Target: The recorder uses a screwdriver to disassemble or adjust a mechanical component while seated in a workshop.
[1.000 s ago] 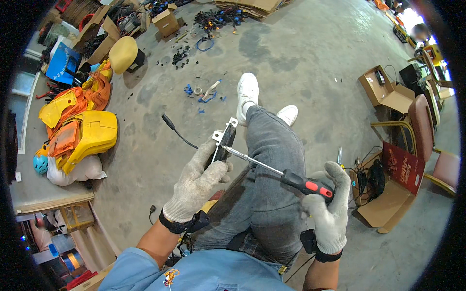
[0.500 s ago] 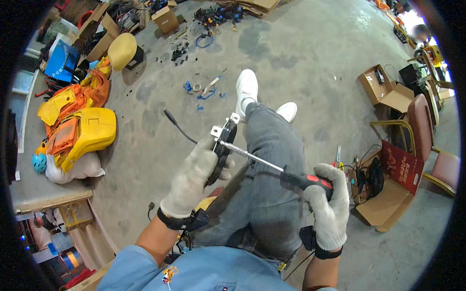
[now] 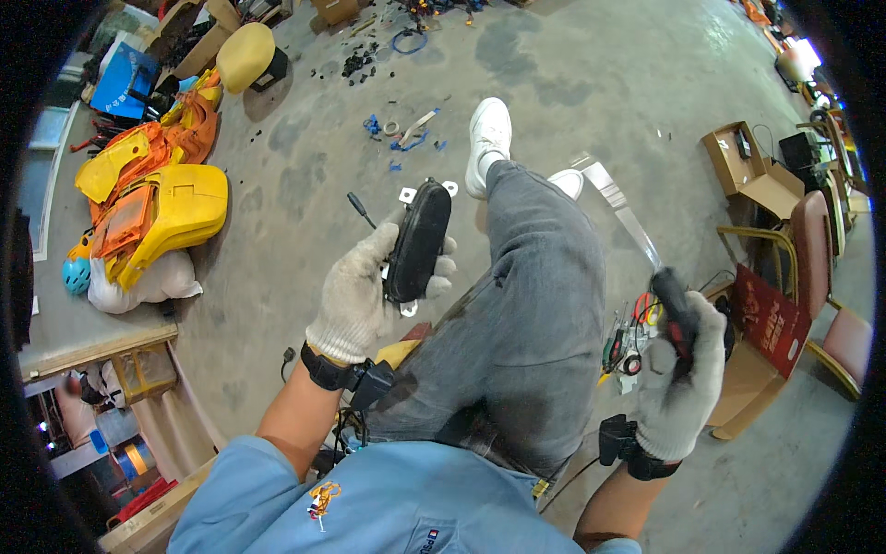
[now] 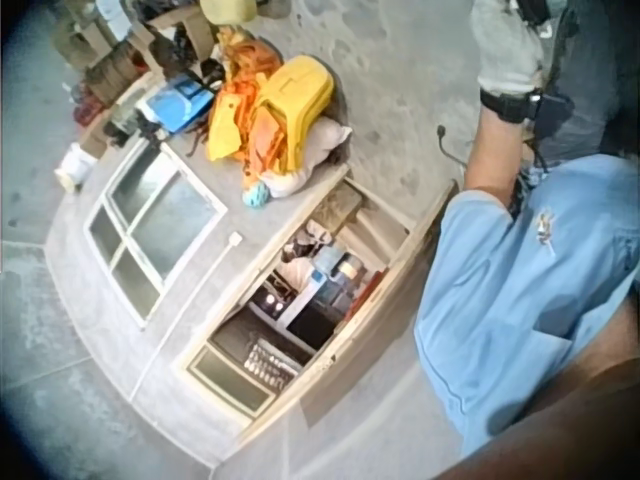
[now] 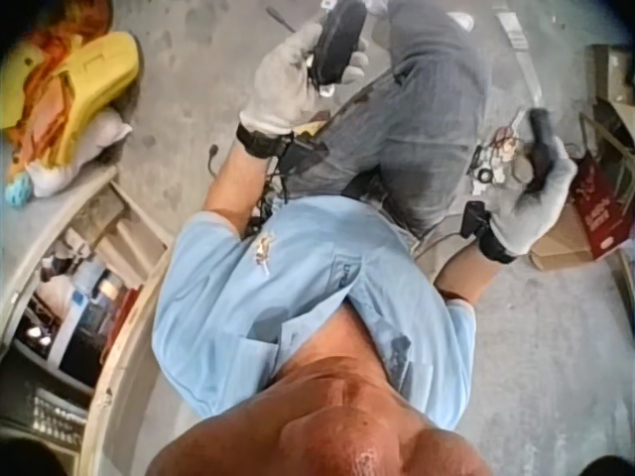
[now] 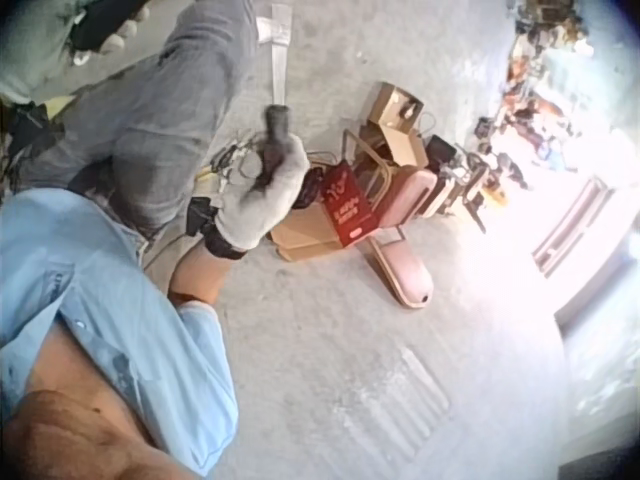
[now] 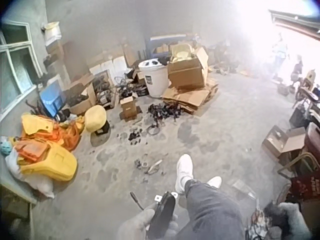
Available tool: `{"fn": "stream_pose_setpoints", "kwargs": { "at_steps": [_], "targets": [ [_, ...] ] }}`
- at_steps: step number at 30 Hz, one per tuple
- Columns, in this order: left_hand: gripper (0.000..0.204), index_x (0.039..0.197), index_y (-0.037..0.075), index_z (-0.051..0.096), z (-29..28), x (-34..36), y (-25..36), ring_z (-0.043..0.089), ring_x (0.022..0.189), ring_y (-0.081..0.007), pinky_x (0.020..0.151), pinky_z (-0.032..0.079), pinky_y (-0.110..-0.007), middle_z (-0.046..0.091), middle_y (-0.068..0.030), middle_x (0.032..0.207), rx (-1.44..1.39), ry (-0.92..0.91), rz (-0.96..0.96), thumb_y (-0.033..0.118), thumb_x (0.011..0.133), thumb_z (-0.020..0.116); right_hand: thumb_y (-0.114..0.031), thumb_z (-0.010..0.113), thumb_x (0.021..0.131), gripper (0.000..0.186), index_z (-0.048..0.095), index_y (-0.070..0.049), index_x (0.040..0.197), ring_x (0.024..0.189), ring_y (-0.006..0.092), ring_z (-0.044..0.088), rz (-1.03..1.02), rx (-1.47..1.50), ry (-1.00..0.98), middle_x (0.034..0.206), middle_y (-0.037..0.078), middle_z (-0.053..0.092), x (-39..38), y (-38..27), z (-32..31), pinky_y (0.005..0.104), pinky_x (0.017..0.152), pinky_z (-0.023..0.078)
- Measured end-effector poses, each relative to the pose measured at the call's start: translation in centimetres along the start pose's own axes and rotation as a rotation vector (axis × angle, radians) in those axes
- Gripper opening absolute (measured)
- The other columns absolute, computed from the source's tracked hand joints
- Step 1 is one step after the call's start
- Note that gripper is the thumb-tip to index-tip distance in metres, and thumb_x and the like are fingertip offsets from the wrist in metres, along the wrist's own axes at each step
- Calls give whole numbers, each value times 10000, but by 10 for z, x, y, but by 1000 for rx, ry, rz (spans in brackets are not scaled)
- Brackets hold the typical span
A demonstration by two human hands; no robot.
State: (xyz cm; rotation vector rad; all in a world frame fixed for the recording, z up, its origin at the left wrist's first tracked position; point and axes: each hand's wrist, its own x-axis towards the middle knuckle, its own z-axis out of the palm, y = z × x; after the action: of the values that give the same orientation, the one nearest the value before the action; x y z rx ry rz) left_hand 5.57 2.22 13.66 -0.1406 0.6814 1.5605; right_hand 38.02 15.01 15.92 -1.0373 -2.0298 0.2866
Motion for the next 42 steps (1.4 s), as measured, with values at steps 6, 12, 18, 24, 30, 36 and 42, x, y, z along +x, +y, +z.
{"fn": "stream_pose_setpoints", "kwargs": {
  "at_steps": [6,12,18,24,30,36,42],
  "targets": [
    [518,1501,-88,432,-37,1,10,740,1058,-421,883,682,-510,639,-334,1265,87,-77,90,289,1145,419,-367,490,1148,588,369,72,1520,616,108,443,912,1695,-69,1083,151,590,9,-9,-38,255,523,431],
    [576,1453,-168,428,-64,-9,30,727,1074,-445,890,671,-529,614,-368,1303,-62,-12,119,303,1123,469,-338,490,1141,642,284,67,1595,627,112,440,822,1704,-235,1039,119,554,12,-12,-51,271,537,404],
    [559,1454,-142,447,-76,-26,38,728,1050,-426,852,679,-493,617,-358,1295,31,89,242,314,1129,451,-281,583,1057,547,425,1,1498,812,169,524,886,1485,-59,1041,85,552,22,-46,-39,320,639,457],
    [524,1385,-137,503,-70,-43,43,749,1006,-395,821,692,-454,659,-320,1237,15,171,306,319,1133,454,-429,518,1129,545,494,-4,1469,564,98,371,979,1485,-96,767,-6,439,50,-50,-14,252,501,305],
    [538,1421,-118,494,-65,-52,54,736,1023,-392,827,668,-459,647,-312,1281,143,198,355,334,1132,462,-385,545,1128,555,461,2,1517,638,108,526,994,1420,17,885,60,612,50,-50,4,234,508,437],
    [522,1460,-80,484,-26,-60,66,711,1074,-402,849,659,-479,626,-322,1309,243,119,408,322,1127,480,-279,549,1130,448,518,40,1444,784,141,610,1042,1386,123,1008,109,657,35,-15,-6,262,633,535],
    [583,1547,-48,412,-5,-42,76,681,1140,-385,918,625,-473,568,-317,1416,284,56,336,329,1115,516,-286,550,1130,431,558,40,1413,782,117,566,984,1575,49,1026,97,656,32,22,15,262,668,485]
  ]
}}
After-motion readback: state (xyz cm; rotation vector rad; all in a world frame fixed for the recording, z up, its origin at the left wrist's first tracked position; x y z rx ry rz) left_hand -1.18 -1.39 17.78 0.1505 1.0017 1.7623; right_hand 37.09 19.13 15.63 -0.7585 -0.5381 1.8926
